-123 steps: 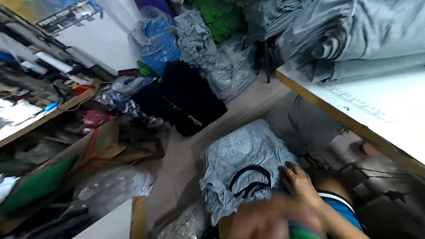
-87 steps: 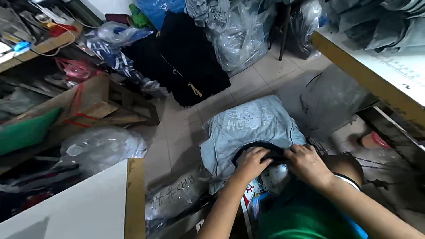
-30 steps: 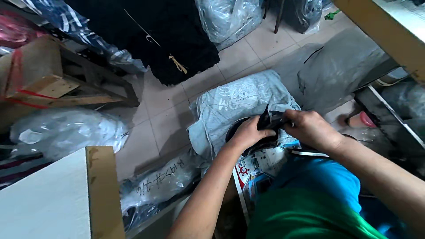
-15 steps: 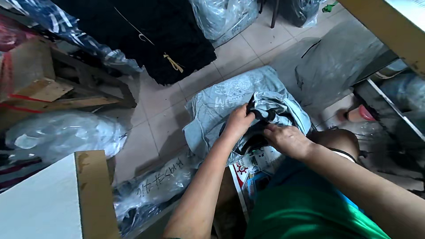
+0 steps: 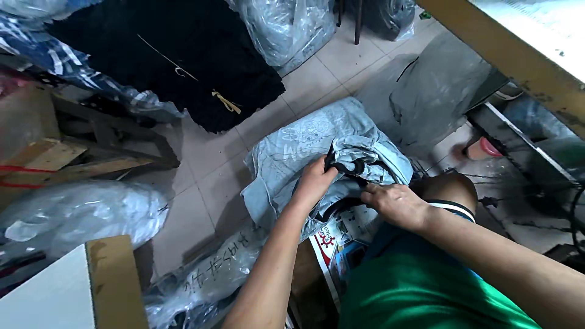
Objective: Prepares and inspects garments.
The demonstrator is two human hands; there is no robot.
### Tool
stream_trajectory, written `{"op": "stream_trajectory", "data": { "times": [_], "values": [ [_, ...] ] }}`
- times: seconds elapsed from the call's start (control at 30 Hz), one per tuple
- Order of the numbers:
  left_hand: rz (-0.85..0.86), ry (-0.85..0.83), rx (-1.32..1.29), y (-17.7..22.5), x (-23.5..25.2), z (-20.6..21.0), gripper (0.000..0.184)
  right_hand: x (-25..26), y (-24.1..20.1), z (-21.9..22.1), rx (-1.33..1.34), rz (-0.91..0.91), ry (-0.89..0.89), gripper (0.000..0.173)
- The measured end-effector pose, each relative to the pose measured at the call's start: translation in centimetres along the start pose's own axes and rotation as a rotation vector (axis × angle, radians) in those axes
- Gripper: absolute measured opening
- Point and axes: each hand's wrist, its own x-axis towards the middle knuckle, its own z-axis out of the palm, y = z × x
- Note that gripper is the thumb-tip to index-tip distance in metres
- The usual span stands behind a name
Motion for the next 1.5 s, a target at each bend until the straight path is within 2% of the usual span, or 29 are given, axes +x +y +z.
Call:
{"op": "stream_trajectory", "data": {
  "times": [0.07,0.23,0.3,0.37,0.53,0.6,0.67,0.8,0.87,0.9,0.97,1.0,1.07,1.23,1.33,1.37,1.4,1.5],
  "values": [
    [0.014,-0.019,-0.012,-0.2,-0.1,0.1,0.026,0.2,0.0,-1.1,0.060,0.069,-0.057,0.011],
    [0.100,-0.081,0.070,-0.2,-1.1,0.5,0.047,2.6,0.7,-4.1,0.162,0.075,0.198,0.013],
    [0.155,-0.072,0.103,-0.2,-1.6,0.6,0.059,3.6,0.6,-4.8,0.155,0.070,0.238,0.011],
    [0.119,-0.082,0.123,0.3,-1.7,0.6,0.067,4.3,0.4,-5.1,0.152,0.090,0.222,0.011],
    [0.045,-0.033,0.164,0.5,-1.3,1.3,0.055,5.0,0.2,-5.4,0.178,0.114,0.177,0.010],
    [0.054,0.027,0.199,0.5,-1.2,1.6,0.041,5.1,0.2,-5.2,0.196,0.097,0.207,0.010],
    [0.087,0.079,0.201,0.4,-1.0,1.7,0.036,5.0,0.2,-4.9,0.222,0.071,0.287,0.011],
    [0.025,0.122,0.049,-0.3,-0.3,1.3,0.030,3.8,0.1,-2.6,0.111,-0.159,0.471,0.016],
    [-0.014,0.117,0.011,-0.3,-0.2,1.2,0.031,3.0,0.2,-0.6,0.066,-0.220,0.356,0.011],
    [-0.022,0.112,0.007,-0.2,-0.2,1.2,0.032,2.6,0.2,-0.2,0.063,-0.155,0.192,0.010],
    [-0.028,0.107,0.007,-0.1,-0.2,1.2,0.032,2.8,0.1,-0.2,0.060,0.092,-0.164,0.018],
    [-0.028,0.109,0.003,-0.1,-0.3,1.3,0.031,3.2,0.0,-0.5,0.052,0.175,-0.266,0.023],
    [-0.035,0.102,0.000,-0.2,-0.4,1.3,0.031,3.6,-0.7,-1.1,0.042,0.231,-0.322,0.025],
    [-0.008,-0.016,0.051,-0.2,-0.7,1.4,0.038,2.8,-0.7,-3.4,0.124,0.214,-0.143,0.020],
    [0.052,-0.081,0.189,0.1,-0.8,1.6,0.067,3.0,0.4,-4.4,0.139,0.091,0.120,0.009],
    [0.050,-0.085,0.263,0.5,-0.8,1.7,0.071,3.3,0.4,-4.6,0.135,0.086,0.152,0.007],
    [0.028,-0.087,0.335,1.0,-0.7,1.6,0.068,3.6,0.3,-4.6,0.131,0.099,0.163,0.007],
    [-0.036,-0.022,0.378,1.6,-0.4,1.7,0.034,3.6,-0.2,-2.9,0.097,0.071,0.312,0.009]
  ]
}}
